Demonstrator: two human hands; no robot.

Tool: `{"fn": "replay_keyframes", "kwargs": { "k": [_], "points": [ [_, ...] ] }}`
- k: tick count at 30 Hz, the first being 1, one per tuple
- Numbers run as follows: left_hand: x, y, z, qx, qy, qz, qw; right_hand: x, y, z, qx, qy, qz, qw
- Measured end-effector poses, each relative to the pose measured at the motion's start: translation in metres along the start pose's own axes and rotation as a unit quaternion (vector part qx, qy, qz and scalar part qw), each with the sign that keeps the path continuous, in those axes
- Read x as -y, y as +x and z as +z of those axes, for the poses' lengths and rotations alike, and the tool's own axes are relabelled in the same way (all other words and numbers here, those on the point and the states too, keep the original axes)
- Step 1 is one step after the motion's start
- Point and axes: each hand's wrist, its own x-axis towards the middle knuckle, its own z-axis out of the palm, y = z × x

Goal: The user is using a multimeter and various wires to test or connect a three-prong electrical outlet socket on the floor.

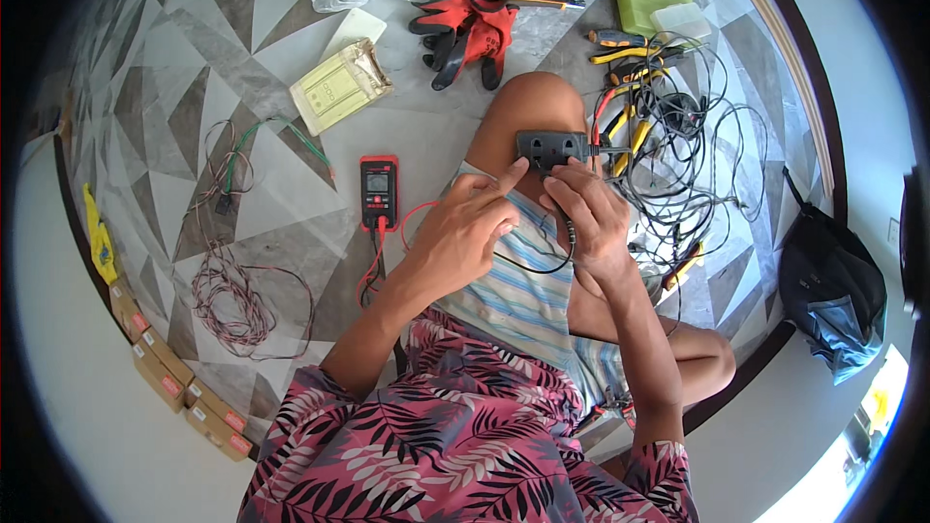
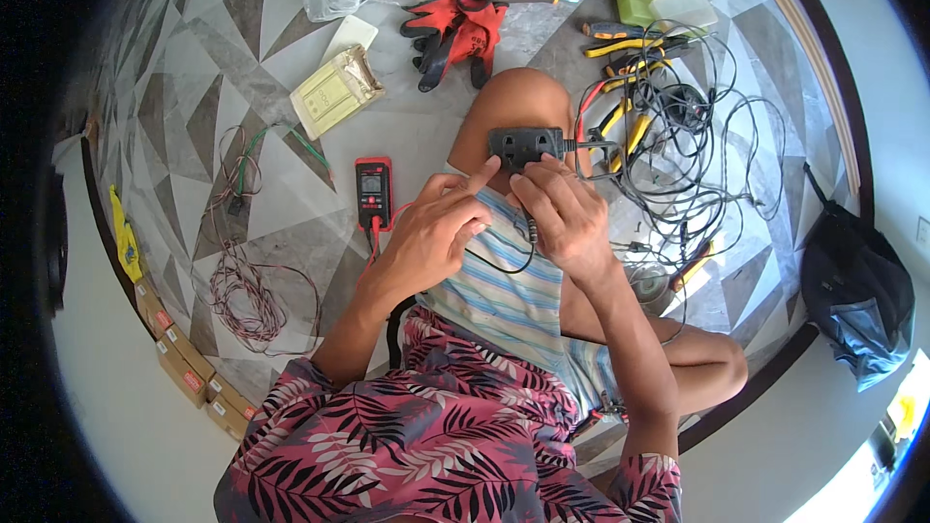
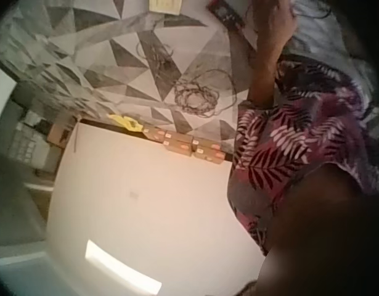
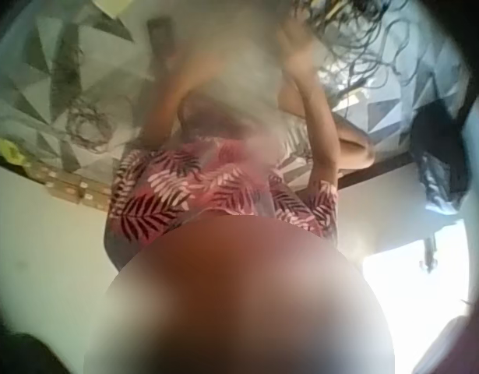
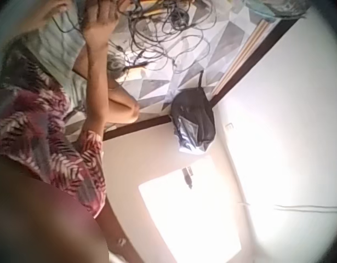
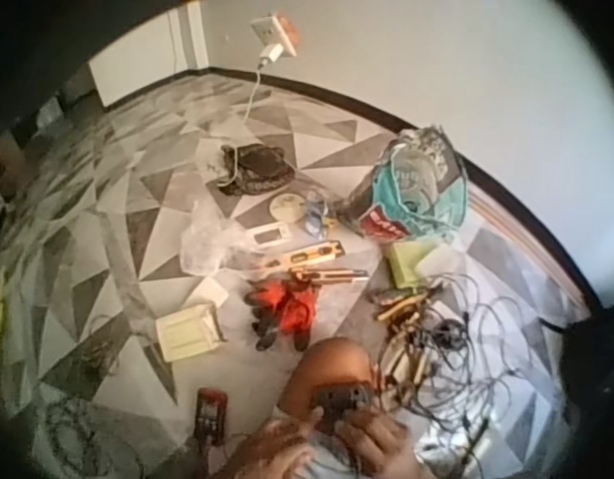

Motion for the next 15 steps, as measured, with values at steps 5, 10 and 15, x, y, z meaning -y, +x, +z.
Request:
{"fn": "replay_keyframes", "kwargs": {
  "k": [5, 10, 15],
  "points": [
    [0.0, -0.001, 0.001, -0.001, 0.001, -0.007, 1.0, 0.003, 0.001, 0.001, 0.019, -0.038, -0.011, 0.999],
    [0.003, -0.002, 0.0, -0.002, -0.001, -0.019, 1.0, 0.001, 0.007, 0.007, 0.0, -0.006, -0.039, 0.999],
    [0.002, 0.005, 0.01, -0.033, 0.007, 0.01, 0.999, -0.004, 0.003, -0.001, 0.001, -0.037, -0.024, 0.999]
  ]
}}
